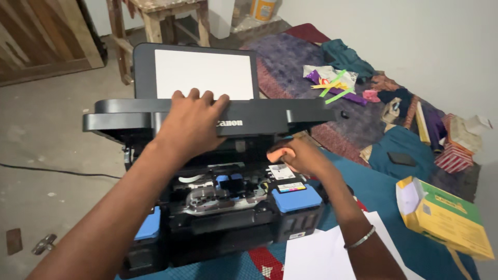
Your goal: The person uses a cloth to wipe the interior of a Canon printer, focusing on the ink cartridge slots and internal mechanisms. They repeatedly wipe different areas inside the open printer while holding the lid open with one hand.
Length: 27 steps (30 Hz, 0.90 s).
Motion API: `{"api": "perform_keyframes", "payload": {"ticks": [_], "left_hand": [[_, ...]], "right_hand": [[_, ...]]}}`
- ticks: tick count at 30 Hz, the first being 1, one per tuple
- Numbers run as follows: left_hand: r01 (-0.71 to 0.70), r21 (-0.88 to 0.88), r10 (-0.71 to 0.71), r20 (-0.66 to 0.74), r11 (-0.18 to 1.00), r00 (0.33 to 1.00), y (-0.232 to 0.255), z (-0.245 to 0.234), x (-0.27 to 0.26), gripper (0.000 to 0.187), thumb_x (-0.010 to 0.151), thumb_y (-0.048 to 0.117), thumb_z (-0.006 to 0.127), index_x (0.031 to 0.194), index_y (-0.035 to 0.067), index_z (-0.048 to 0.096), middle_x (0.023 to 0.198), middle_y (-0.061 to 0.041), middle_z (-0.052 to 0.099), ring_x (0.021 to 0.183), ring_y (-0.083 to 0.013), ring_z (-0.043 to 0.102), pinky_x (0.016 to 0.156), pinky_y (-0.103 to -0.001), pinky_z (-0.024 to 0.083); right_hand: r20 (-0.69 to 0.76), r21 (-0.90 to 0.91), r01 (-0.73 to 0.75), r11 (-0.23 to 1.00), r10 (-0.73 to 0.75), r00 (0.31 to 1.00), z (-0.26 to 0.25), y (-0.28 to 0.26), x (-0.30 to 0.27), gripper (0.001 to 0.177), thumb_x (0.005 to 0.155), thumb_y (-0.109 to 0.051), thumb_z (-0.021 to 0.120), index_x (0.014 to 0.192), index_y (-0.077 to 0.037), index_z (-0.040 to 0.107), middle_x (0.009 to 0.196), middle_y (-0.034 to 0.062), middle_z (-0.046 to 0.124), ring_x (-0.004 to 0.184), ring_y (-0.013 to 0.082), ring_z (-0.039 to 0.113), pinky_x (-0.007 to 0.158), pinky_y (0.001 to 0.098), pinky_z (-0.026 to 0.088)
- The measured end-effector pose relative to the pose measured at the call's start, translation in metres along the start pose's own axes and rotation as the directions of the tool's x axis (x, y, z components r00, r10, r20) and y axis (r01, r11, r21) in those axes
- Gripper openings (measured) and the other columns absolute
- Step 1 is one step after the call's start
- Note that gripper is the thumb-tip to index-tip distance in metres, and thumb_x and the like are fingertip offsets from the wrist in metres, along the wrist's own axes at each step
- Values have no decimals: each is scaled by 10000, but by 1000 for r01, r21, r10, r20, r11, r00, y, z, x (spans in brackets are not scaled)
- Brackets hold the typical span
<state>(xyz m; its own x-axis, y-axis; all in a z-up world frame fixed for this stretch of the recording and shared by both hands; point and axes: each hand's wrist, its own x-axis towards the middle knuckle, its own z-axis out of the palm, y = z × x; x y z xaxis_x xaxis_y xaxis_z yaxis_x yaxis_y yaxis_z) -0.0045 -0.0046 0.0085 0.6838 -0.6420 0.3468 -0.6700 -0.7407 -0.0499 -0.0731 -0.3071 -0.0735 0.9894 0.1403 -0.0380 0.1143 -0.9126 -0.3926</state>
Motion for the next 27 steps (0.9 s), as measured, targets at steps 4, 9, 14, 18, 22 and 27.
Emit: {"api": "perform_keyframes", "payload": {"ticks": [4, 9, 14, 18, 22, 27], "left_hand": [[17, 24, -18, 39, 1000, 999, 2, 0, 1, 778, 657, 480, 875, 1306, 157, 593, 1074, -104, 699, 1074, -334, 651, 838, -522, 508], [16, 32, -16, -9, 999, 1000, 4, -2, 0, 745, 671, 456, 860, 1313, 168, 614, 1068, -99, 712, 1048, -325, 665, 821, -507, 518], [27, 59, -29, 34, 998, 999, 7, -3, 0, 735, 688, 470, 848, 1315, 165, 617, 1057, -92, 718, 1013, -310, 681, 835, -495, 531], [18, 73, -20, 24, 997, 1000, 7, -3, -1, 710, 704, 478, 840, 1305, 166, 625, 1054, -96, 723, 1002, -311, 687, 819, -494, 540], [23, 92, -25, 15, 995, 1000, 10, -3, 0, 716, 690, 480, 838, 1301, 171, 626, 1032, -87, 727, 1006, -307, 689, 816, -494, 543], [24, 88, -25, 10, 996, 1000, 11, -3, -2, 702, 721, 481, 825, 1314, 165, 620, 1038, -86, 723, 993, -303, 694, 809, -486, 544]], "right_hand": [[-32, 14, 75, 997, -74, 997, 28, 22, -12, 303, 859, -70, 633, 1086, -184, 798, 1044, 96, 782, 971, 315, 741, 882, 407, 562], [56, -148, -42, 988, 50, 997, 48, 19, -23, 403, 865, 15, 601, 1136, -216, 789, 1038, 134, 761, 944, 358, 718, 886, 457, 546], [158, 56, -97, 994, 87, 984, 11, 22, -34, 331, 852, -27, 661, 1117, -192, 772, 1033, 123, 766, 924, 333, 739, 865, 444, 562], [-64, -70, -9, 997, 5, 998, 10, 16, -46, 275, 897, -42, 645, 1084, -177, 795, 1017, 156, 763, 923, 362, 728, 852, 453, 565], [69, -87, -175, 981, 181, 981, 16, 13, -56, 347, 897, -28, 608, 1138, -201, 788, 999, 185, 740, 907, 376, 721, 884, 461, 547], [-8, 141, 1, 990, 0, 1000, 0, 34, -64, 353, 811, -10, 618, 1094, -137, 787, 1071, 140, 780, 972, 347, 741, 904, 433, 559]]}}
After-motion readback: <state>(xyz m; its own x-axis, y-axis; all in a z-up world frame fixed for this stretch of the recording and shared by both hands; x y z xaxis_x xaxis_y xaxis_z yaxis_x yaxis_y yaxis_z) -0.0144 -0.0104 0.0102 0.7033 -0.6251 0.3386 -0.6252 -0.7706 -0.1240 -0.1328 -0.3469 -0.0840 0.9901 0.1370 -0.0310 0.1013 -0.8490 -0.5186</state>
